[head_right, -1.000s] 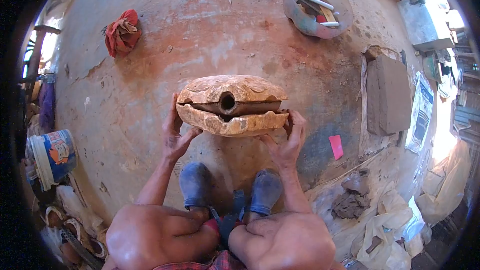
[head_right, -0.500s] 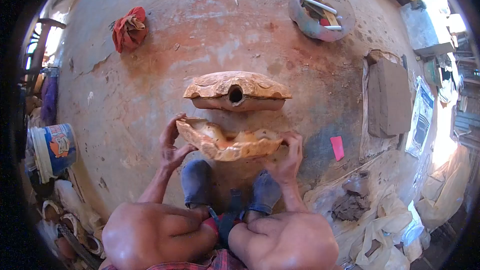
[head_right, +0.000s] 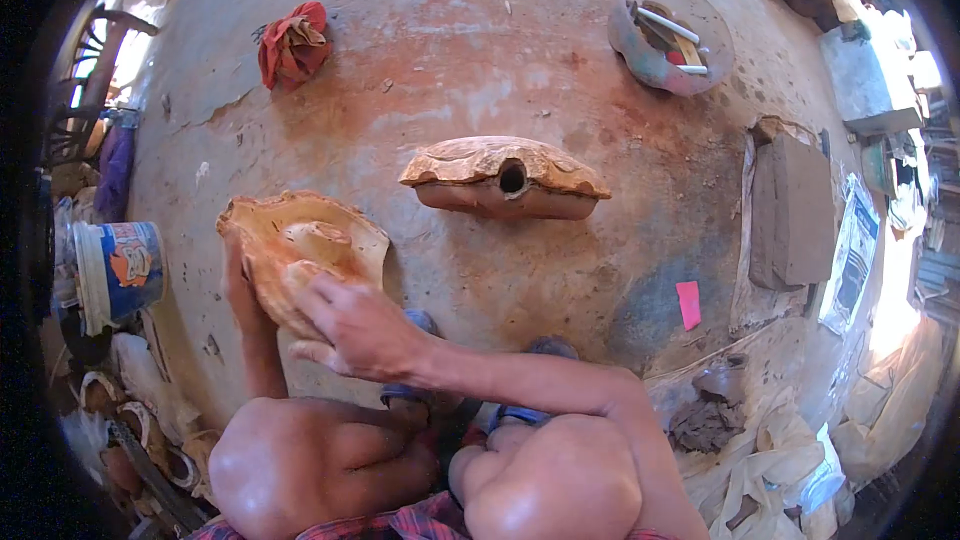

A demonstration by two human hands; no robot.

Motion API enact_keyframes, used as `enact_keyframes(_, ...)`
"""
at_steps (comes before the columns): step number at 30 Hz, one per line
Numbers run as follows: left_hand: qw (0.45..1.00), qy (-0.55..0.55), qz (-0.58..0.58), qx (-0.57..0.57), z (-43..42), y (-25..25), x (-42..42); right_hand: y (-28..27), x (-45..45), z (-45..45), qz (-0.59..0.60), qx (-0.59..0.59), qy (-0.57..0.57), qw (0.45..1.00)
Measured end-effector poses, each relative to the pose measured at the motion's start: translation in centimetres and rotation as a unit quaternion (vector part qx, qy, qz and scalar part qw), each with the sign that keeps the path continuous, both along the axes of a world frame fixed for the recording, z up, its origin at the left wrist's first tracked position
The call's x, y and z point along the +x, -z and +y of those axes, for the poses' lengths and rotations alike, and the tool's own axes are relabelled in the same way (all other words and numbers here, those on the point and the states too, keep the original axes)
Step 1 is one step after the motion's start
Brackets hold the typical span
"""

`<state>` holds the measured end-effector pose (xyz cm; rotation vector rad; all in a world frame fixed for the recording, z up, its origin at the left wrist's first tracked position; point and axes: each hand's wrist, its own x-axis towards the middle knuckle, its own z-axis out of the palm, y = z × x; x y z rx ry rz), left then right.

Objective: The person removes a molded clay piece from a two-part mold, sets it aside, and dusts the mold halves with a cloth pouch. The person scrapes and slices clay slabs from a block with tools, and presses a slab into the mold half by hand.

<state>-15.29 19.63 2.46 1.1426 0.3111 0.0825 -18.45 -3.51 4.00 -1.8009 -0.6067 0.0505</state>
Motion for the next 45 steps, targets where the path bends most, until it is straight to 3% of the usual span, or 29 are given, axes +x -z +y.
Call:
enact_keyframes(1, 0.987, -0.008, 0.089, 0.137, 0.1, -1.5, 0.9, 0.3, 0.0, 0.5, -0.016, 0.009, -0.064, 0.998)
enact_keyframes(3, 0.985, 0.012, 0.109, 0.133, 3.6, -0.7, 1.0, 1.6, -0.7, 0.8, -0.028, 0.002, -0.142, 0.989)
enact_keyframes(7, 0.983, 0.065, 0.149, 0.087, 9.6, 2.3, 1.1, 5.4, -2.4, -3.9, 0.057, -0.03, -0.137, 0.989)
enact_keyframes(11, 0.98, 0.07, 0.16, 0.093, 14.6, 7.3, 0.7, 7.3, -4.4, -11.1, 0.181, -0.088, 0.022, 0.979)
enact_keyframes(17, 0.975, 0.067, 0.169, 0.123, 19.8, 13.9, 0.1, 8.2, -6.3, -20.1, 0.208, -0.157, 0.258, 0.93)
enact_keyframes(19, 0.968, 0.071, 0.186, 0.152, 20.3, 14.8, 0.0, 9.0, -5.5, -22.5, 0.216, -0.215, 0.43, 0.85)
enact_keyframes(20, 0.959, 0.065, 0.205, 0.184, 20.7, 15.3, 0.1, 8.9, -4.5, -23.1, 0.214, -0.212, 0.438, 0.847)
enact_keyframes(22, 0.953, 0.058, 0.223, 0.197, 21.2, 16.8, 0.1, 8.6, -2.0, -24.0, 0.08, -0.101, 0.491, 0.861)
enact_keyframes(24, 0.923, -0.001, 0.227, 0.311, 20.4, 16.6, 0.3, 8.6, 0.1, -25.0, 0.023, -0.115, 0.455, 0.883)
enact_keyframes(25, 0.923, 0.002, 0.225, 0.311, 19.7, 16.2, 0.8, 8.6, 1.0, -25.5, -0.035, -0.13, 0.411, 0.902)
enact_keyframes(26, 0.838, -0.052, 0.221, 0.497, 16.9, 13.7, 1.8, 8.9, 1.8, -25.7, -0.036, -0.13, 0.413, 0.901)
enact_keyframes(27, 0.715, -0.106, 0.206, 0.66, 13.9, 11.3, 2.7, 9.6, 2.5, -25.8, -0.013, -0.09, 0.38, 0.92)
enact_keyframes(29, 0.813, -0.035, 0.006, 0.581, 8.8, 8.4, 4.8, 11.1, 3.6, -26.2, 0.01, -0.048, 0.344, 0.938)
enact_keyframes(31, 0.83, 0.106, -0.133, 0.531, 0.9, 4.1, 7.2, 12.9, 4.1, -26.6, 0.074, 0.041, 0.308, 0.948)
enact_keyframes(34, 0.823, 0.302, -0.255, 0.407, -10.1, -0.1, 11.2, 11.8, 4.3, -26.5, 0.079, 0.035, 0.308, 0.947)
enact_keyframes(37, 0.765, 0.48, -0.324, 0.282, -18.3, -1.4, 16.6, 10.4, 6.4, -26.5, 0.059, 0.007, 0.327, 0.943)
enact_keyframes(38, 0.76, 0.485, -0.325, 0.284, -20.4, -1.0, 18.8, 9.7, 7.5, -26.6, 0.059, 0.012, 0.332, 0.941)
enact_keyframes(40, 0.725, 0.632, -0.253, 0.103, -24.0, -0.1, 22.5, 8.8, 10.2, -27.3, 0.063, -0.046, 0.32, 0.944)
enact_keyframes(41, 0.722, 0.636, -0.252, 0.105, -24.9, 0.0, 23.6, 9.6, 11.9, -28.0, 0.059, -0.037, 0.301, 0.951)
enact_keyframes(43, 0.74, 0.671, -0.045, -0.015, -25.7, 0.2, 25.3, 9.6, 15.1, -28.7, 0.11, -0.057, 0.281, 0.952)
enact_keyframes(44, 0.74, 0.671, -0.046, -0.011, -25.6, 0.5, 25.9, 9.3, 16.7, -29.0, 0.16, -0.08, 0.261, 0.949)
enact_keyframes(45, 0.781, 0.623, -0.009, -0.051, -25.0, 1.5, 26.6, 8.7, 18.3, -29.0, 0.136, -0.136, 0.253, 0.948)
